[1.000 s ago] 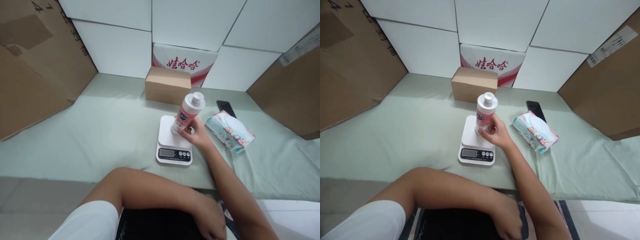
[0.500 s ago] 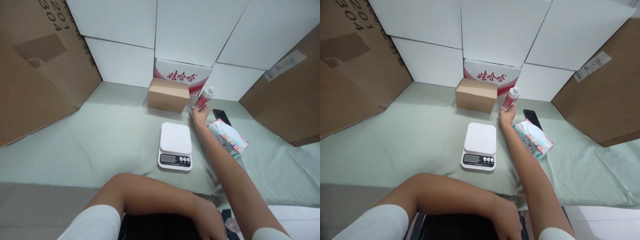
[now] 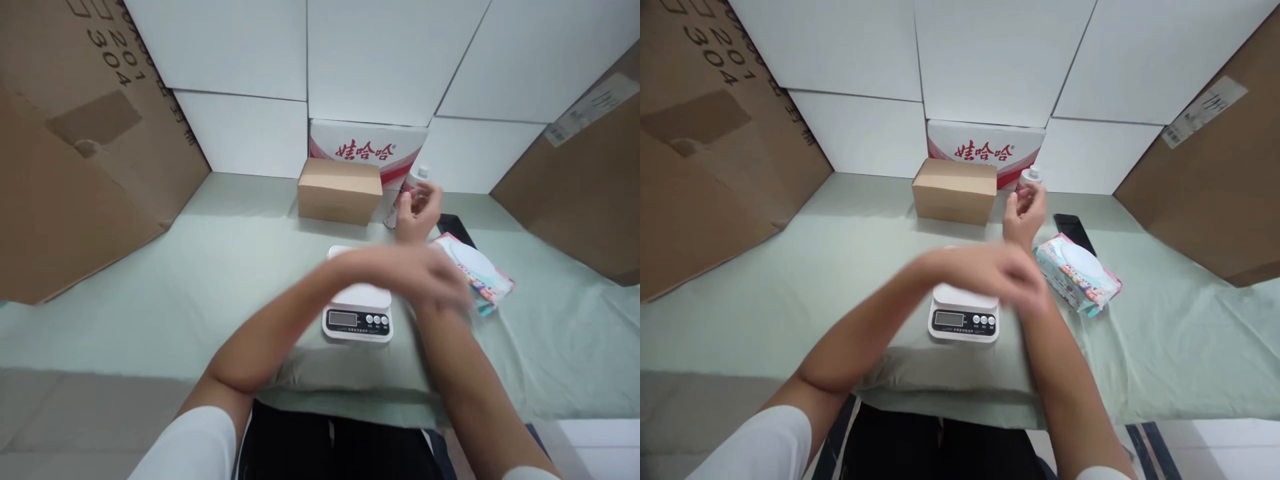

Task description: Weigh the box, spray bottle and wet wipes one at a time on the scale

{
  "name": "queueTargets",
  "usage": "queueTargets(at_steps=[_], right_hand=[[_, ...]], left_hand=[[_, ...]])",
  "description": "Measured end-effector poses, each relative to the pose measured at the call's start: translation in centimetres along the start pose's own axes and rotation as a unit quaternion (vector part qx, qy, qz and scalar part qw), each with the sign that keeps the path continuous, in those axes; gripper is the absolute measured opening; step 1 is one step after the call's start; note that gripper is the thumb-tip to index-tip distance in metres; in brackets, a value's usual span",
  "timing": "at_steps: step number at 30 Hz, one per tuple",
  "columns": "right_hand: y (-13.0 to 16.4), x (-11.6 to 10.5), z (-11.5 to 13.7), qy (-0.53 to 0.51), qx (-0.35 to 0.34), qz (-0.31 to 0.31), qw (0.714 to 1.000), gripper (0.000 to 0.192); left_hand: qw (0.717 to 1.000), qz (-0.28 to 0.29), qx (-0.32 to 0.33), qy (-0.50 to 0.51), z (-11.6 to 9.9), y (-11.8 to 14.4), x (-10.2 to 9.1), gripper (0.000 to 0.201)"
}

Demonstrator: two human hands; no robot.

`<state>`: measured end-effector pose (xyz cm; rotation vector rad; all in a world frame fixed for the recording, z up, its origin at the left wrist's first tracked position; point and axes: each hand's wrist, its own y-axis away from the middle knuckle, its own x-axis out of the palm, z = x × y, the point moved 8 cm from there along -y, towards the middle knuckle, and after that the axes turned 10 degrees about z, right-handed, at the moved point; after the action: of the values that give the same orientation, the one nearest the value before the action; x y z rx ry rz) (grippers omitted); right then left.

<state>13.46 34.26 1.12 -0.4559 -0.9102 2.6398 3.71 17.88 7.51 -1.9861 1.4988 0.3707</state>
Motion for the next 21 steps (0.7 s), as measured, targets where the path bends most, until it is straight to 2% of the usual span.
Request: queueTargets(at_steps=[1, 2, 3, 4, 5, 7, 8, 10, 11, 13, 15, 18, 19, 21], right_hand=[[0.1, 0.4, 0.6, -0.008, 0.001, -0.007, 1.000, 0.039], [0.2, 1.2, 0.9, -0.020, 0.007, 0.011, 1.000, 0.038], [0.3, 2.1, 0.7, -0.035, 0.022, 0.031, 0.999, 0.041], [0.3, 2.9, 0.1, -0.051, 0.048, 0.050, 0.996, 0.047], [0.5, 3.8, -0.8, -0.071, 0.084, 0.069, 0.992, 0.054], [1.0, 5.5, -3.1, -0.108, 0.165, 0.117, 0.973, 0.067], [1.4, 6.3, -4.0, -0.119, 0.195, 0.143, 0.963, 0.072], [1.8, 7.5, -4.9, -0.127, 0.216, 0.188, 0.950, 0.074], [1.8, 7.8, -4.9, -0.125, 0.207, 0.202, 0.949, 0.074], [1.5, 8.1, -3.8, -0.118, 0.170, 0.215, 0.955, 0.072], [0.8, 7.7, -1.6, -0.116, 0.118, 0.217, 0.962, 0.071], [0.1, 5.6, 3.1, -0.106, 0.028, 0.198, 0.974, 0.069], [0.3, 4.4, 4.6, -0.095, 0.005, 0.188, 0.977, 0.069], [1.8, 1.8, 7.0, -0.060, -0.017, 0.174, 0.983, 0.069]], left_hand=[[0.989, -0.140, -0.025, -0.033, 0.4, 2.3, -5.9, 0.048], [0.956, -0.278, -0.066, -0.068, 1.4, 5.3, -10.9, 0.042], [0.892, -0.425, -0.113, -0.103, 2.8, 9.1, -14.9, 0.037], [0.823, -0.536, -0.143, -0.122, 4.4, 12.9, -17.3, 0.031], [0.764, -0.611, -0.170, -0.120, 6.6, 16.1, -18.5, 0.025], [0.670, -0.704, -0.223, -0.080, 11.5, 21.1, -18.5, 0.020], [0.657, -0.713, -0.242, -0.042, 14.0, 22.3, -18.0, 0.022], [0.665, -0.702, -0.256, 0.015, 17.5, 22.8, -16.8, 0.027], [0.675, -0.691, -0.256, 0.029, 18.3, 22.5, -16.4, 0.031], [0.687, -0.685, -0.243, 0.020, 18.0, 21.7, -16.5, 0.037], [0.689, -0.693, -0.210, -0.019, 15.6, 21.1, -17.3, 0.043], [0.697, -0.698, -0.146, -0.081, 10.0, 20.3, -17.8, 0.051], [0.702, -0.694, -0.129, -0.094, 8.0, 20.0, -17.4, 0.053], [0.715, -0.683, -0.108, -0.105, 4.6, 19.8, -15.0, 0.054]])
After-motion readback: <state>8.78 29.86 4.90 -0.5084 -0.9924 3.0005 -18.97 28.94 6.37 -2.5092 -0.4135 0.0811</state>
